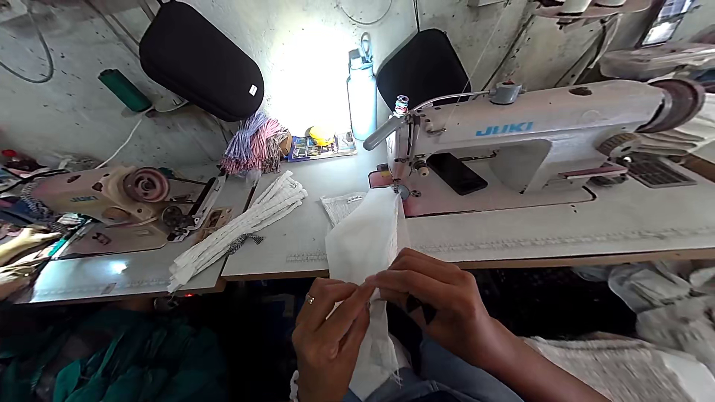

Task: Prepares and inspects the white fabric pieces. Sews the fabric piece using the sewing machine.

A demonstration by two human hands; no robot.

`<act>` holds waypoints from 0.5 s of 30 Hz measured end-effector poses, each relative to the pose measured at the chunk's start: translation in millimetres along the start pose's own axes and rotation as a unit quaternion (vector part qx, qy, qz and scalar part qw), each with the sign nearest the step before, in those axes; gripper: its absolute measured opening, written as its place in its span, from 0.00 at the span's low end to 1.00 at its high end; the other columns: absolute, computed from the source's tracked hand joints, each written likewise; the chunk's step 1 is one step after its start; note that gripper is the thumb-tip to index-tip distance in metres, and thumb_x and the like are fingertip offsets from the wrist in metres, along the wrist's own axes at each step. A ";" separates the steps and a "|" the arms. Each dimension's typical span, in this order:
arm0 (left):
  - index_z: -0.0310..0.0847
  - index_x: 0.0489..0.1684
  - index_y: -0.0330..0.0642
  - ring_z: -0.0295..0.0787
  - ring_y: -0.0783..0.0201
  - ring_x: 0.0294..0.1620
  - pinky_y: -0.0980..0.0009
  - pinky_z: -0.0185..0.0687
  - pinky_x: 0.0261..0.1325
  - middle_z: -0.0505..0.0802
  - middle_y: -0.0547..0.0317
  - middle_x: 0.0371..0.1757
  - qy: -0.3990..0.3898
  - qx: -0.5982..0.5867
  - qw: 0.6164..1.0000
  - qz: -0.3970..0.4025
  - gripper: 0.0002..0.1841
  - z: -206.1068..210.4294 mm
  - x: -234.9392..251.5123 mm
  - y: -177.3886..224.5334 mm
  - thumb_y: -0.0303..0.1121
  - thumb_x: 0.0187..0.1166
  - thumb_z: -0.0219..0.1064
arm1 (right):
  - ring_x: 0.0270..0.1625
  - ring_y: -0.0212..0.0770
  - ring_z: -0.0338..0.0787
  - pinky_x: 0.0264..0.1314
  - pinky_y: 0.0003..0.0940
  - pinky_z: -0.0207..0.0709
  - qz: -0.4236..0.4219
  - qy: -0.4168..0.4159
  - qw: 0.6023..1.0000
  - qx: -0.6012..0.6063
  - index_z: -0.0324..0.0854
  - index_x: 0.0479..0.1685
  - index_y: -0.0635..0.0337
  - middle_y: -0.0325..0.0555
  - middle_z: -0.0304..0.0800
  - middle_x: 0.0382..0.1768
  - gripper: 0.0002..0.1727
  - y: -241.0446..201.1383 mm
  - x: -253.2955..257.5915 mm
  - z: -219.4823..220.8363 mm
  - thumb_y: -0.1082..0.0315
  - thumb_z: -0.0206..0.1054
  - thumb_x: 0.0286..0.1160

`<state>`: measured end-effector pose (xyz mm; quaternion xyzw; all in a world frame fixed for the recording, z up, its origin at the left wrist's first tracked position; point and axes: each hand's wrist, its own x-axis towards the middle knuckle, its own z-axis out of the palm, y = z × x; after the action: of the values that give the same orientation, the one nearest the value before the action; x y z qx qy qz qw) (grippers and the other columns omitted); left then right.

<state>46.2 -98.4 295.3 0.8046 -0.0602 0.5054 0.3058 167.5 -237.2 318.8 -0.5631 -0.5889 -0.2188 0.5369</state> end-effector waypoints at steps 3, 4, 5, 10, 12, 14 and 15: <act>0.93 0.47 0.48 0.84 0.74 0.54 0.82 0.78 0.60 0.90 0.66 0.44 0.001 0.001 1.000 0.001 0.06 0.5 -1.0 0.4 0.31 0.80 0.70 | 0.41 0.28 0.86 0.47 0.12 0.77 0.013 0.004 1.000 0.018 0.89 0.38 0.62 0.43 0.88 0.31 0.03 0.8 -1.9 -0.1 0.71 0.73 0.74; 0.93 0.47 0.48 0.84 0.74 0.54 0.82 0.78 0.61 0.90 0.66 0.44 0.001 0.004 1.000 0.002 0.07 0.8 -1.3 0.8 0.32 0.80 0.69 | 0.41 0.28 0.86 0.47 0.12 0.77 0.018 0.005 1.000 0.024 0.89 0.37 0.62 0.43 0.88 0.32 0.03 0.8 -2.6 -0.1 0.71 0.73 0.74; 0.92 0.48 0.47 0.84 0.73 0.55 0.81 0.78 0.61 0.90 0.65 0.44 -0.002 0.013 1.000 0.005 0.07 0.9 -1.5 1.6 0.33 0.81 0.69 | 0.41 0.28 0.86 0.47 0.12 0.77 0.022 0.007 0.999 0.028 0.88 0.37 0.62 0.43 0.89 0.32 0.03 0.9 -3.3 0.0 0.72 0.73 0.74; 0.90 0.48 0.51 0.83 0.71 0.59 0.74 0.74 0.67 0.91 0.68 0.46 -0.007 0.090 0.996 0.004 0.19 1.1 -0.1 11.2 0.56 0.78 0.70 | 0.43 0.28 0.86 0.48 0.13 0.77 0.036 0.002 0.999 0.025 0.88 0.36 0.61 0.44 0.89 0.34 0.03 -3.3 -3.5 0.4 0.71 0.72 0.75; 0.91 0.41 0.49 0.85 0.73 0.55 0.77 0.77 0.65 0.92 0.68 0.41 0.006 0.070 0.997 -0.009 0.13 4.5 1.1 13.0 0.48 0.76 0.74 | 0.44 0.25 0.83 0.48 0.09 0.75 0.055 -0.012 0.998 0.026 0.88 0.37 0.59 0.45 0.85 0.38 0.04 -5.2 -3.2 -2.6 0.68 0.72 0.76; 0.92 0.38 0.47 0.87 0.74 0.52 0.78 0.79 0.63 0.92 0.67 0.39 -0.009 0.028 1.000 -0.006 0.06 4.0 1.9 11.0 0.39 0.78 0.74 | 0.47 0.22 0.85 0.49 0.07 0.76 0.090 -0.015 0.994 0.060 0.89 0.38 0.61 0.46 0.87 0.44 0.05 -4.1 -6.8 -9.5 0.68 0.72 0.76; 0.92 0.38 0.48 0.87 0.74 0.52 0.78 0.79 0.64 0.93 0.68 0.38 -0.021 0.012 1.000 -0.004 0.05 2.2 1.8 9.5 0.37 0.79 0.73 | 0.47 0.21 0.86 0.49 0.07 0.78 0.118 -0.009 0.990 0.073 0.90 0.40 0.62 0.46 0.89 0.46 0.07 -2.6 -13.1 -14.0 0.67 0.72 0.77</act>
<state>44.9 -106.9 300.2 0.8191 -0.0577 0.4877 0.2965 167.8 -255.6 312.7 -0.5898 -0.5379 -0.1049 0.5931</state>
